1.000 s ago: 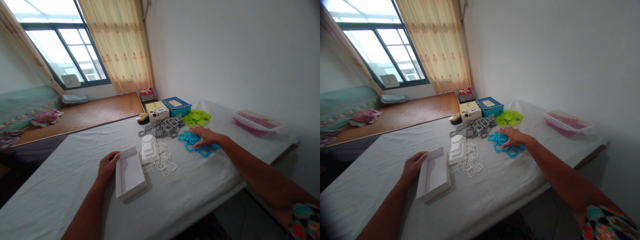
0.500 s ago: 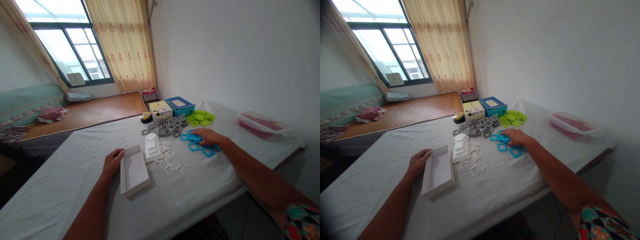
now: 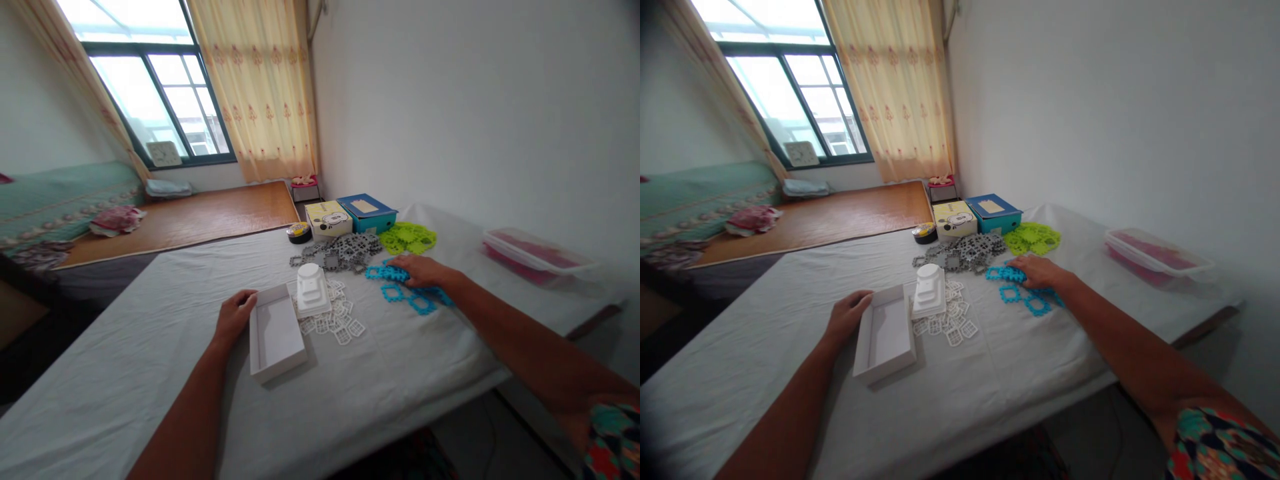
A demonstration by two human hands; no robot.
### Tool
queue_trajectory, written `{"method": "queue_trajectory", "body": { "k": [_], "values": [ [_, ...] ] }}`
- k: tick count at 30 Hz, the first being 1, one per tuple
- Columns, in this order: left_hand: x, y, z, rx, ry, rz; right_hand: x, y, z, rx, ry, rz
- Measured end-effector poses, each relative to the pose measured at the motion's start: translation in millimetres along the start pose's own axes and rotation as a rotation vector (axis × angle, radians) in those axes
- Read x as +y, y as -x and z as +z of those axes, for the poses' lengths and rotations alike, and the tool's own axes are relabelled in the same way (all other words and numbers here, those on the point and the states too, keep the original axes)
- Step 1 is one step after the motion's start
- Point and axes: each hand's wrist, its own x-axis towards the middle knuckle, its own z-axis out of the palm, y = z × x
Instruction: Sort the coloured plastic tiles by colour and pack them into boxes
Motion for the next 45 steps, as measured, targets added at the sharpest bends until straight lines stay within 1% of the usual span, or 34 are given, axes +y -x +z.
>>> {"method": "queue_trajectory", "body": {
  "k": [4,8,14,21,23,29,32,40,45],
  "values": [
    [-0.1,0.7,0.2,-0.001,0.001,0.004,4.0,-4.4,0.5,-0.014,-0.018,0.000],
    [-0.7,0.5,0.8,-0.004,0.001,0.003,3.5,-7.0,1.8,0.008,0.033,0.031],
    [-1.7,0.3,1.2,-0.011,0.001,0.013,3.1,-6.3,5.1,0.018,0.088,0.013],
    [0.0,0.5,0.9,-0.008,-0.003,-0.001,6.1,-17.6,1.0,-0.106,0.093,0.020],
    [1.2,1.0,0.5,-0.012,-0.008,-0.001,6.7,-20.8,0.0,-0.119,0.086,0.016],
    [1.2,1.4,0.6,-0.023,-0.009,0.022,16.5,-21.0,2.4,-0.062,0.048,-0.015],
    [0.7,0.9,0.6,-0.019,-0.024,0.026,21.9,-19.9,3.2,-0.062,0.035,-0.025],
    [-0.3,1.2,0.8,-0.017,-0.021,0.022,18.6,-17.0,6.9,-0.036,0.059,-0.019],
    [-0.2,0.7,1.7,-0.005,-0.018,0.017,25.8,-19.8,10.2,-0.077,0.025,-0.013]
  ]
}}
